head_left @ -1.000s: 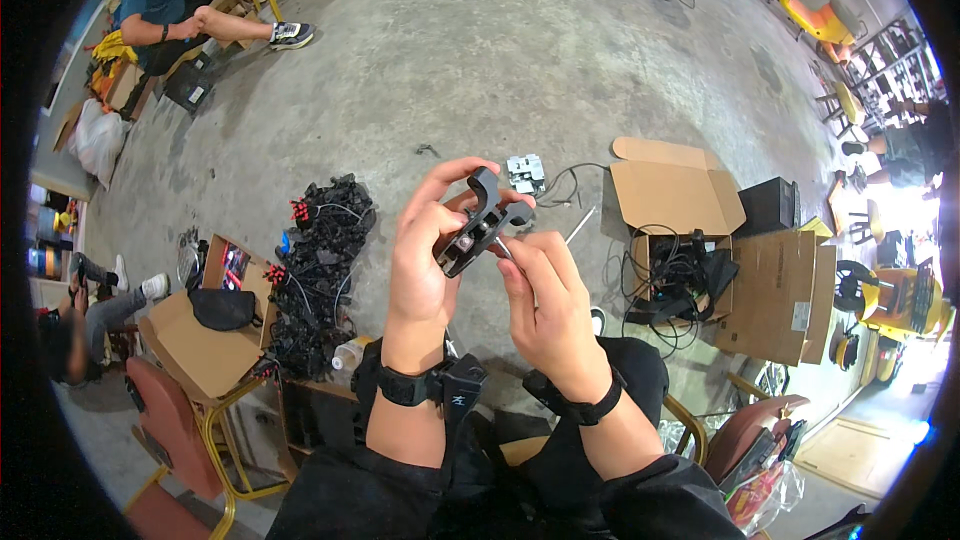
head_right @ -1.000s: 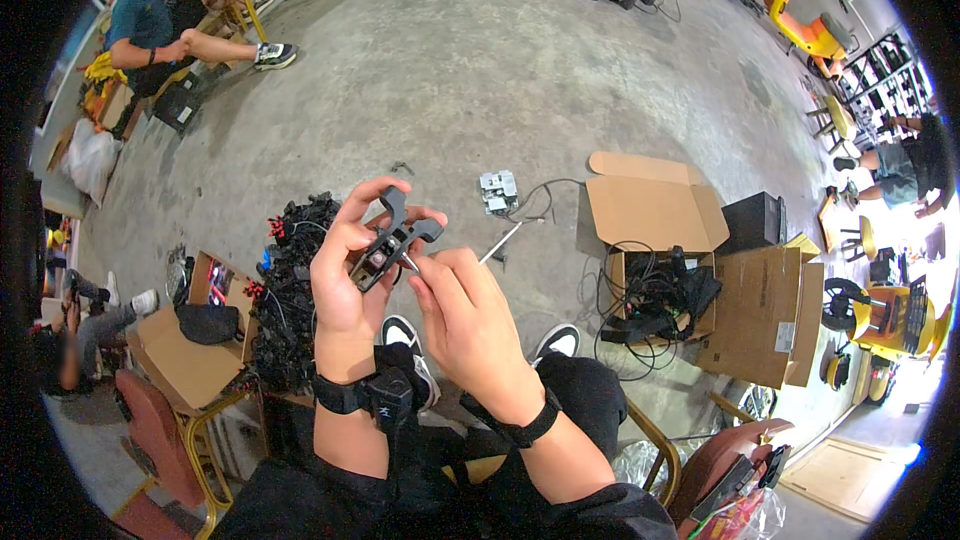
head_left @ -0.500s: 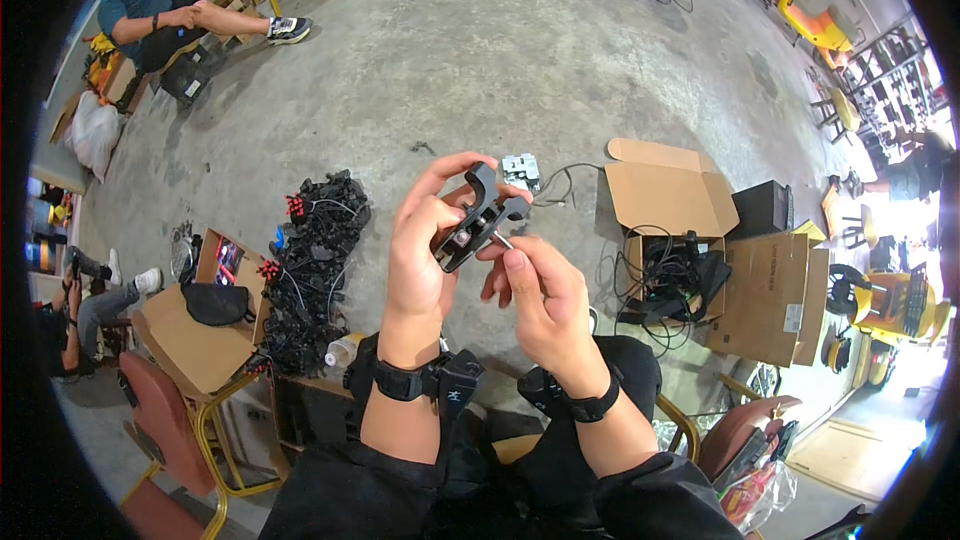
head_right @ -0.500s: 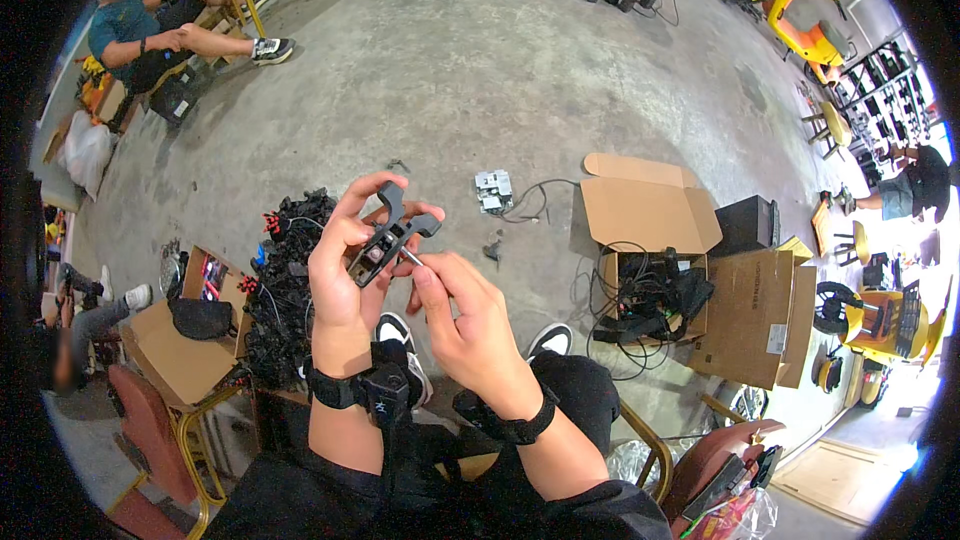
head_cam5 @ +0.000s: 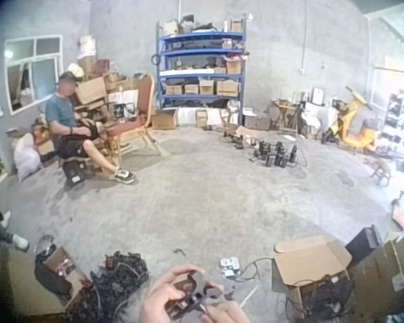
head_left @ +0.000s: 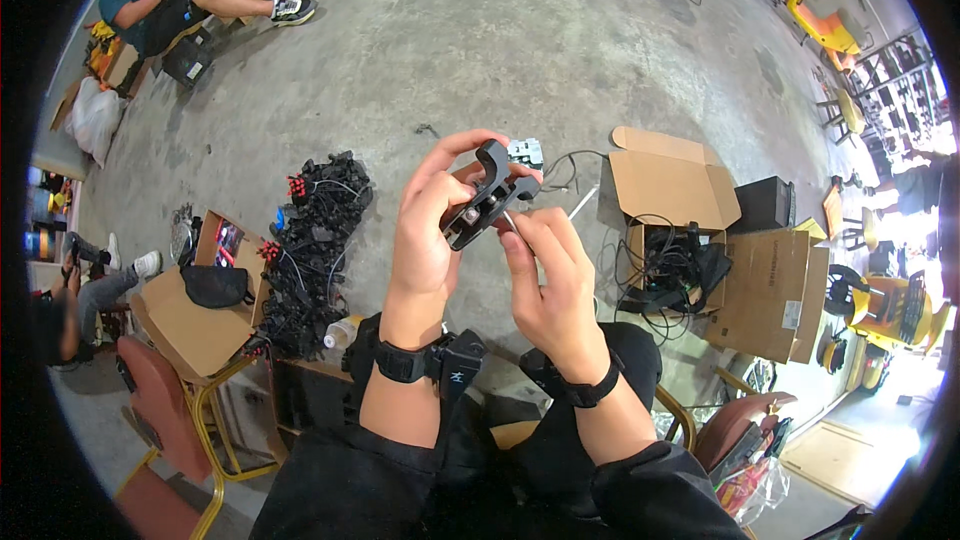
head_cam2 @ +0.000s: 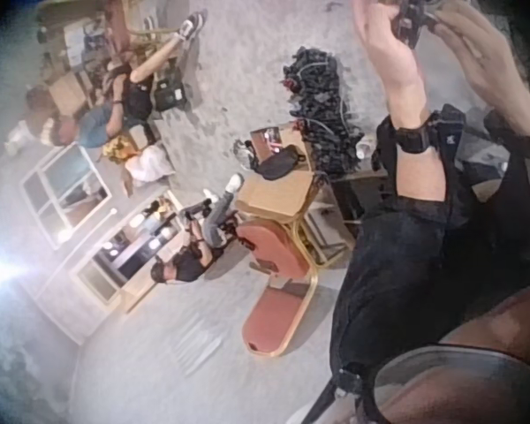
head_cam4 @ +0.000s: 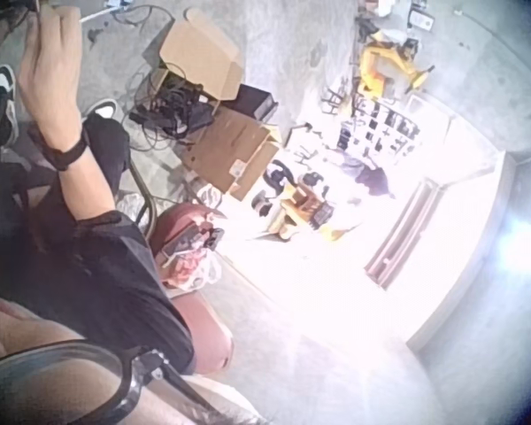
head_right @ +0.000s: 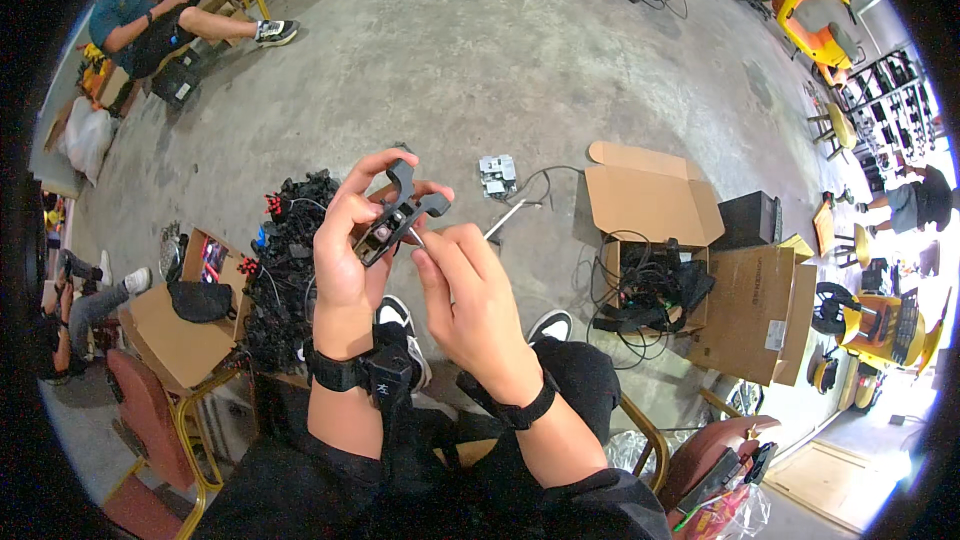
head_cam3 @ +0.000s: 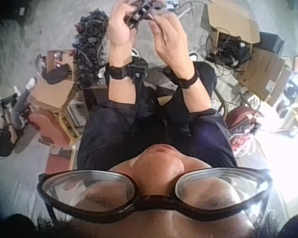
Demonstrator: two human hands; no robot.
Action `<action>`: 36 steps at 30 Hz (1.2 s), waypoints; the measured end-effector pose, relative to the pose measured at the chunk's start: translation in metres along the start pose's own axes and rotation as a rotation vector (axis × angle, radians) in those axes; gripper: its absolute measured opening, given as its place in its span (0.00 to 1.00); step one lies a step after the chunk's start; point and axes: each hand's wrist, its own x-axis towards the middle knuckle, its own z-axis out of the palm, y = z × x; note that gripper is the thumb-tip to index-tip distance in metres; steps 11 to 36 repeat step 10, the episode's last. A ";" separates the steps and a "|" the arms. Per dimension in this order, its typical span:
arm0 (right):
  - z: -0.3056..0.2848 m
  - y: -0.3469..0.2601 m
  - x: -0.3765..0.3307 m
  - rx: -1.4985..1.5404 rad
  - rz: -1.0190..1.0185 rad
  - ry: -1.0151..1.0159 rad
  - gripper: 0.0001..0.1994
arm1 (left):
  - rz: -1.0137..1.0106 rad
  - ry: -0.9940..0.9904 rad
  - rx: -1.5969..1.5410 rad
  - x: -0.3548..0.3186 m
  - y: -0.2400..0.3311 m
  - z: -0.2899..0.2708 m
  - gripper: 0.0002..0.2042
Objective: Assemble small mechanical or electronic parts using hands and a small pin/tool.
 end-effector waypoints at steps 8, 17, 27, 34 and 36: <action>-0.010 -0.008 -0.004 0.671 0.540 -0.153 0.13 | -0.003 0.005 -0.101 -0.001 0.002 0.000 0.25; -0.005 -0.004 -0.005 0.593 0.451 -0.132 0.12 | -0.010 -0.008 -0.092 -0.002 0.002 -0.001 0.25; -0.005 -0.004 -0.005 0.593 0.451 -0.132 0.12 | -0.010 -0.008 -0.092 -0.002 0.002 -0.001 0.25; -0.005 -0.004 -0.005 0.593 0.451 -0.132 0.12 | -0.010 -0.008 -0.092 -0.002 0.002 -0.001 0.25; -0.005 -0.004 -0.005 0.593 0.451 -0.132 0.12 | -0.010 -0.008 -0.092 -0.002 0.002 -0.001 0.25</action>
